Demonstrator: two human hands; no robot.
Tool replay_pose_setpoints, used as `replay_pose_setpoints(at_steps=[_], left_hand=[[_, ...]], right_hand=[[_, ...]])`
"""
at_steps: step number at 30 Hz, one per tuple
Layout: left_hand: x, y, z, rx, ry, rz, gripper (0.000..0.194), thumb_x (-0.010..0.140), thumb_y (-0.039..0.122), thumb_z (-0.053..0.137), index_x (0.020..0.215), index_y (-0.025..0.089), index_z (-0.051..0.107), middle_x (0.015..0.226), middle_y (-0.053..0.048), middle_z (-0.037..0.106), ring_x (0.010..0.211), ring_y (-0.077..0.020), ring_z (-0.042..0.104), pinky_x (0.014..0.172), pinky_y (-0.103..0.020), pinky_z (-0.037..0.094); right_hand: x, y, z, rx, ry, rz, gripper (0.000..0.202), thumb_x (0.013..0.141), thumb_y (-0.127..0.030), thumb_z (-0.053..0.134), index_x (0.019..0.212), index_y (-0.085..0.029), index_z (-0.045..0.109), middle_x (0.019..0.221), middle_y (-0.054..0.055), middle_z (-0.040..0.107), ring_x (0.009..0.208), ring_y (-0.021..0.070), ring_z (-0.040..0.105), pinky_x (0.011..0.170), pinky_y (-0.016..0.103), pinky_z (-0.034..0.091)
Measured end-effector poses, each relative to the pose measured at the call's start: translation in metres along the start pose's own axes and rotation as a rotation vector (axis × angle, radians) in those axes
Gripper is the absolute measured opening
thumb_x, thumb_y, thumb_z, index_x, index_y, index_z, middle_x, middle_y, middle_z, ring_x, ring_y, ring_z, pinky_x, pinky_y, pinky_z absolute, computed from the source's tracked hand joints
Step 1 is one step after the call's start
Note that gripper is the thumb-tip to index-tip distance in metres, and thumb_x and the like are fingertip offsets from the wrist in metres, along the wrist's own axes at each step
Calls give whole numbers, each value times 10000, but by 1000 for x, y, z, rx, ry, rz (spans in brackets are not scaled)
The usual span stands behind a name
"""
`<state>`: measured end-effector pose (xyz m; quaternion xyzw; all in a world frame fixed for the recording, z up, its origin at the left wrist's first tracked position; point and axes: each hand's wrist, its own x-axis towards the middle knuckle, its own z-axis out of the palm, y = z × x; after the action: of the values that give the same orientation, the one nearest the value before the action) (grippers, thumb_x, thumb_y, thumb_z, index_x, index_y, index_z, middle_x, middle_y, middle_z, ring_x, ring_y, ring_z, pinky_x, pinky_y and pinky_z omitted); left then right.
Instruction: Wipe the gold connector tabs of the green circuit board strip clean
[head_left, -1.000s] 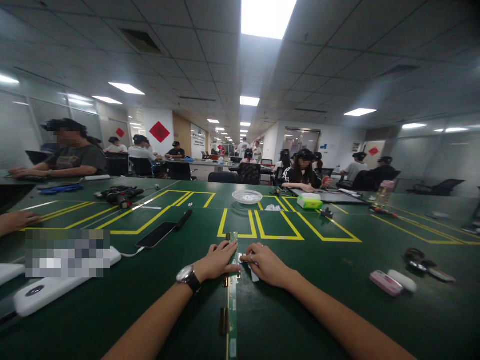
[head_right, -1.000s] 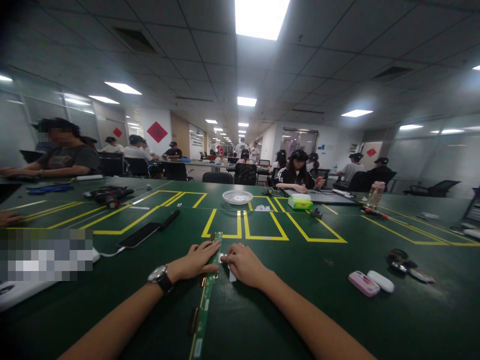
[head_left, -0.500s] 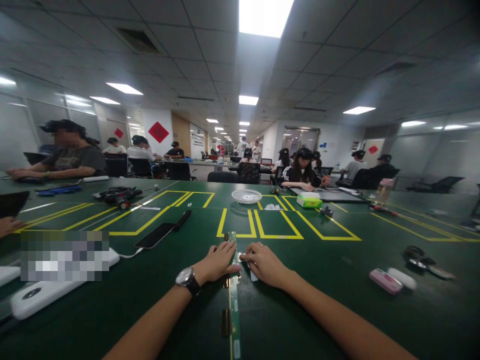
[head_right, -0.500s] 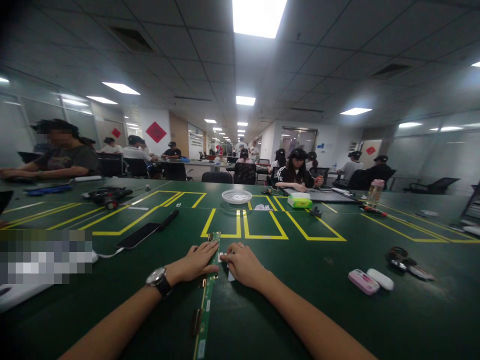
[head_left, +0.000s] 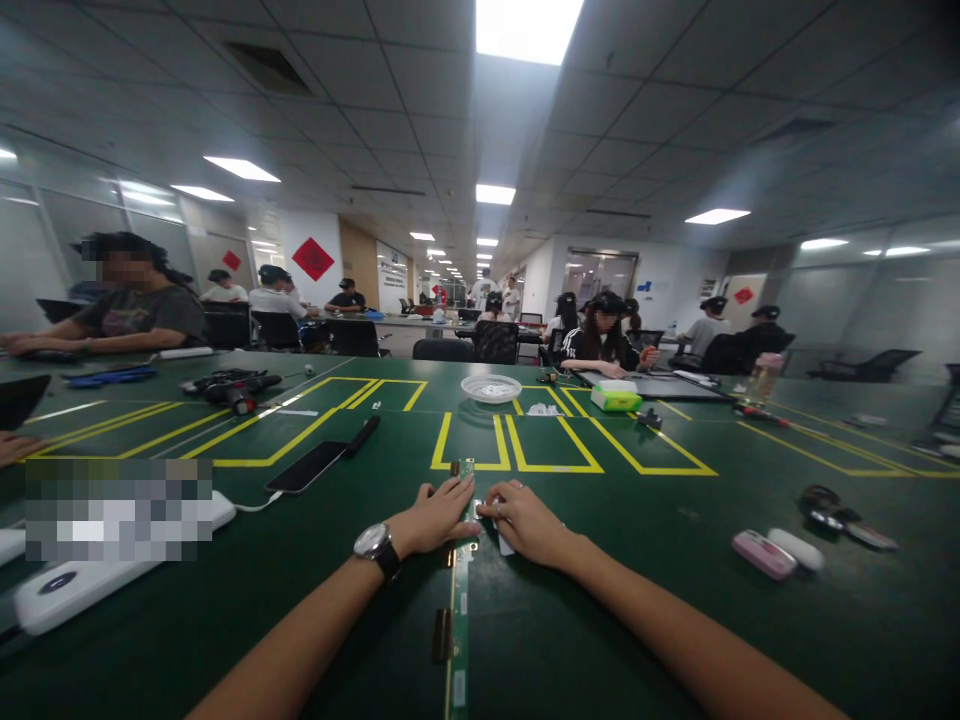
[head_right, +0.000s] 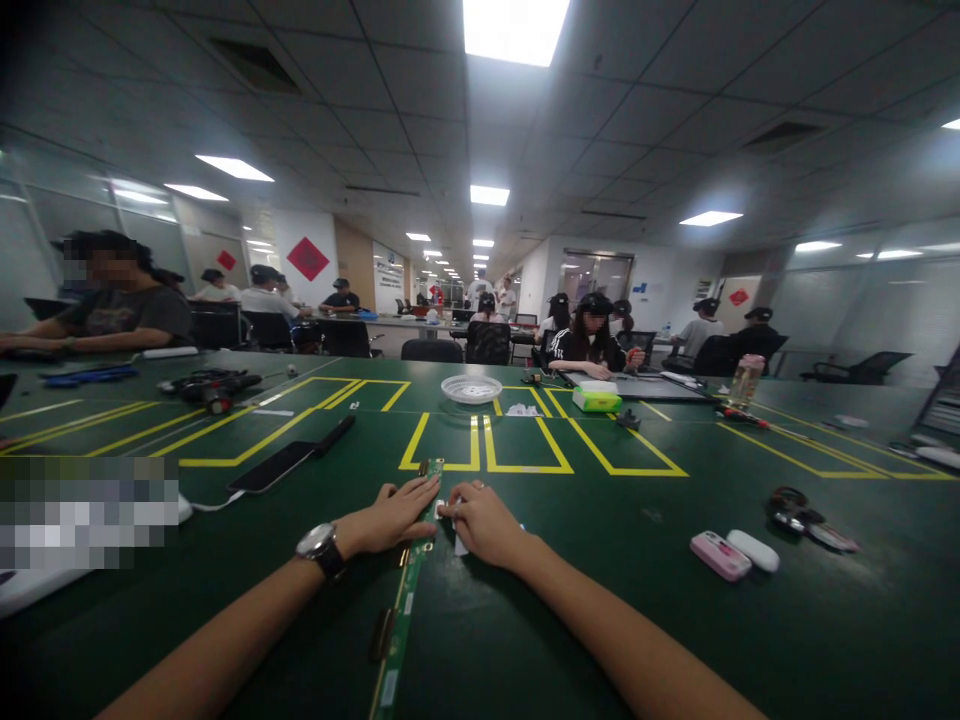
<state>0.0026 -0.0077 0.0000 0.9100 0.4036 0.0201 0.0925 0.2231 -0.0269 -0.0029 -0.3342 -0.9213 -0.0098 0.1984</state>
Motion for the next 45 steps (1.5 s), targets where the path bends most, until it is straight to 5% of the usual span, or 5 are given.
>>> replay_pose_setpoints(at_steps=[17,27,32,37,45], left_hand=[[-1,-2,3,-67,11,-36,650,948,544,323,1491,248,123,1552,-100,108,1410,-295,105,1034,-601,173],[4,-15,-12,-31,528,-182,508,997,489,215,1460,282,238,1509,-62,278,1352,-233,244,1023,-446,253],[2,-8,-13,8,485,-157,463,996,488,248,1419,315,322,1493,-33,316,1337,-235,257,1018,-446,254],[-1,-2,-12,52,433,-104,459,993,488,274,1400,292,355,1494,-38,314,1352,-251,227,1033,-472,231],[-2,7,-5,91,350,-53,479,982,497,315,1401,268,351,1498,-65,300,1358,-281,218,1037,-510,214]], right_hand=[[1,-6,-4,-7,53,28,297,847,-113,483,1076,-201,651,1000,47,669,957,189,538,868,325,374],[5,7,-19,111,-98,-134,454,856,-94,397,1254,-223,574,1301,53,561,1182,177,501,1014,338,358],[-10,72,-25,-65,-62,186,469,801,-66,405,1177,-220,639,1241,63,606,1146,211,524,991,365,376],[-57,137,-47,-363,-105,780,430,848,-144,403,1208,-238,621,1262,77,575,1178,248,479,969,370,364],[-83,160,-53,-448,-70,1032,411,862,-192,351,1147,-180,646,1203,166,547,1141,322,470,887,455,386]])
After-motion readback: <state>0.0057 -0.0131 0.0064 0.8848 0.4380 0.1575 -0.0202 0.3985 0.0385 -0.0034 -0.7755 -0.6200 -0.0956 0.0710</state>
